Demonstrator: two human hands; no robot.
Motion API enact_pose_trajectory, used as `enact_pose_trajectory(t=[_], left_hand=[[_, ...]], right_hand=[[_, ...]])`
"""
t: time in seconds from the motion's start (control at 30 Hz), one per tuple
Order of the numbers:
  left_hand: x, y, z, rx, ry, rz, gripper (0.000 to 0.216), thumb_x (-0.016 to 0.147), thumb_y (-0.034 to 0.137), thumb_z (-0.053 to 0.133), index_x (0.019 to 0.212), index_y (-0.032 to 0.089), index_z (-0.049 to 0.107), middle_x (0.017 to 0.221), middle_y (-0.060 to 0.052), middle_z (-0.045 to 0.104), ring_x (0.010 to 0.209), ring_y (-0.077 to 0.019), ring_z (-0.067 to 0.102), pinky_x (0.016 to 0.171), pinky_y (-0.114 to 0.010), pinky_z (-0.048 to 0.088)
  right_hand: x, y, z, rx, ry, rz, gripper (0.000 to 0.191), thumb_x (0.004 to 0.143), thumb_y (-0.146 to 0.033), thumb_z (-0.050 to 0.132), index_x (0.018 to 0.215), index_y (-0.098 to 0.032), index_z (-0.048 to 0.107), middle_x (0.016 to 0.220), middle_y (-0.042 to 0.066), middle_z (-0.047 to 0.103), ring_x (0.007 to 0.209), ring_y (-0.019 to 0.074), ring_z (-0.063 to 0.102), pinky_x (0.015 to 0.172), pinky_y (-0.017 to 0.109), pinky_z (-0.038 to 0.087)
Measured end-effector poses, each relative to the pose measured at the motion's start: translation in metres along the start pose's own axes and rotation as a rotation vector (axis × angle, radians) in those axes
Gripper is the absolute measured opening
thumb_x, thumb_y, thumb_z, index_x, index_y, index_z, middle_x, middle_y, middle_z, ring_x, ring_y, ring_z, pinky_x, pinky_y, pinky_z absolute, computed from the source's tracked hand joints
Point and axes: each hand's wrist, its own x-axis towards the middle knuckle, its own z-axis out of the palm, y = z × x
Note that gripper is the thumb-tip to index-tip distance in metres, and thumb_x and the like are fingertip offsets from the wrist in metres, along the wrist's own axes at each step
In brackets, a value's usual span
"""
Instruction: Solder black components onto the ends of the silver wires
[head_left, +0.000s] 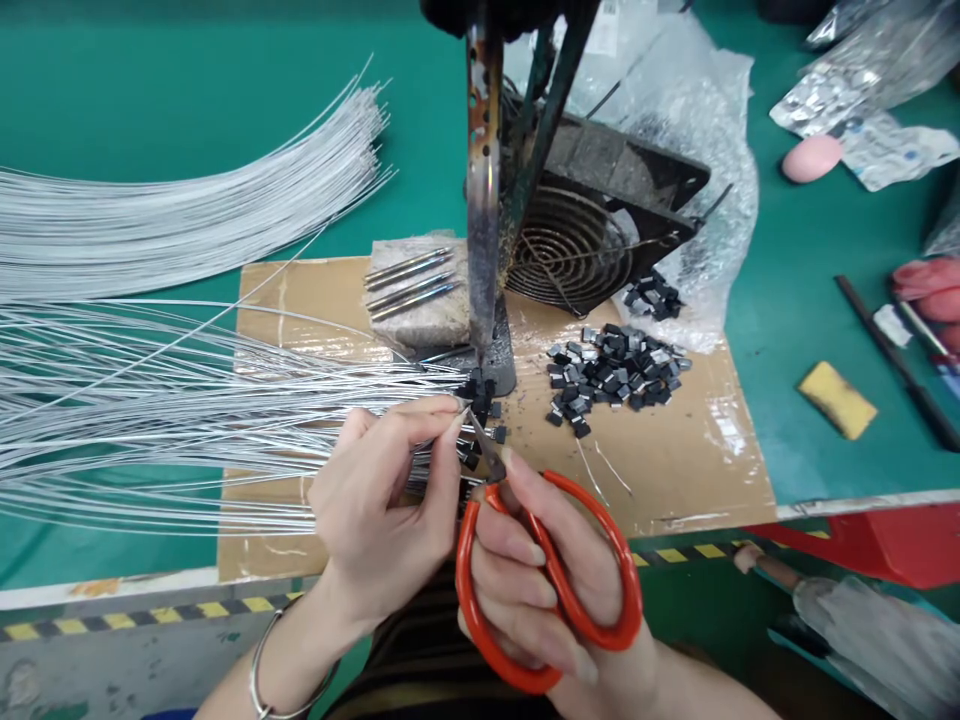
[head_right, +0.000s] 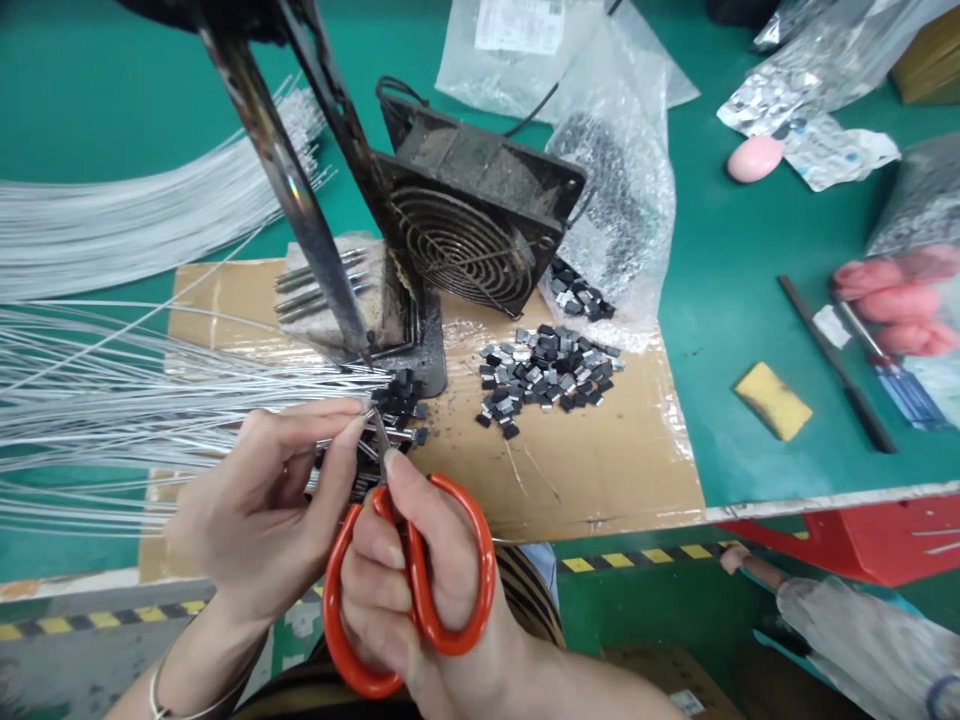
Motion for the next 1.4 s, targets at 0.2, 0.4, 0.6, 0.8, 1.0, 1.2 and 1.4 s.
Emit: enact_pose_trajectory(t=[0.2,0.4,0.6,0.8,1.0,1.2,1.4], left_hand=[[-0.003,0.000,0.002,-0.056,-0.012,-0.073,0.021,0.086,0.003,0.074,0.096,0.022,0.070,0.098,0.000,0.080,0.073,-0.0127,0.073,0.064,-0.028,0.049],[-0.006,0.002,0.003,-0.254,-0.008,-0.311,0.014,0.090,0.010,0.073,0.094,0.023,0.073,0.101,-0.001,0.079,0.090,-0.0163,0.076,0.077,-0.028,0.058],[0.003,0.008,-0.003,-0.346,-0.042,-0.510,0.006,0.091,0.017,0.075,0.088,0.022,0.073,0.097,0.000,0.079,0.085,-0.0133,0.075,0.074,-0.020,0.059],[0.014,0.013,-0.007,-0.390,-0.050,-0.550,0.008,0.089,0.016,0.075,0.084,0.021,0.073,0.090,0.001,0.079,0.073,-0.0086,0.070,0.065,-0.015,0.055],[0.016,0.013,-0.007,-0.411,-0.066,-0.572,0.009,0.088,0.014,0.075,0.083,0.021,0.073,0.087,0.001,0.079,0.070,-0.0083,0.068,0.062,-0.015,0.054],[0.016,0.011,-0.008,-0.390,-0.077,-0.519,0.009,0.088,0.013,0.075,0.082,0.020,0.073,0.087,0.000,0.079,0.066,-0.0089,0.067,0.054,-0.017,0.050],[0.012,0.014,-0.009,-0.348,-0.063,-0.489,0.010,0.089,0.013,0.074,0.084,0.021,0.073,0.091,0.000,0.080,0.075,-0.0109,0.072,0.061,-0.018,0.055]], right_hand=[[0.001,0.000,0.005,-0.025,0.041,-0.034,0.063,0.083,-0.061,0.080,0.060,-0.021,0.037,0.043,-0.014,0.029,0.030,-0.0013,0.021,0.038,0.019,0.010],[-0.002,-0.001,0.005,0.012,0.009,-0.021,0.062,0.087,-0.059,0.078,0.060,-0.021,0.036,0.043,-0.014,0.030,0.029,-0.0015,0.018,0.036,0.017,0.014],[0.001,-0.004,-0.009,0.097,-0.121,0.047,0.056,0.091,-0.052,0.074,0.059,-0.021,0.041,0.043,-0.013,0.033,0.027,-0.0011,0.023,0.030,0.015,0.013],[0.001,0.009,-0.034,0.026,-0.285,0.047,0.059,0.102,-0.061,0.054,0.061,-0.020,0.047,0.045,-0.008,0.039,0.028,0.0035,0.036,0.030,0.013,0.030],[-0.002,0.014,-0.038,-0.038,-0.227,0.025,0.061,0.100,-0.063,0.055,0.058,-0.019,0.047,0.044,-0.007,0.042,0.028,0.0044,0.040,0.031,0.013,0.032],[-0.001,0.007,-0.032,-0.140,-0.200,0.036,0.062,0.098,-0.066,0.057,0.059,-0.019,0.048,0.044,-0.008,0.041,0.028,0.0043,0.040,0.031,0.014,0.031],[0.000,0.006,-0.033,-0.118,-0.203,0.041,0.063,0.098,-0.068,0.056,0.058,-0.020,0.046,0.044,-0.008,0.040,0.028,0.0047,0.040,0.031,0.015,0.030]])
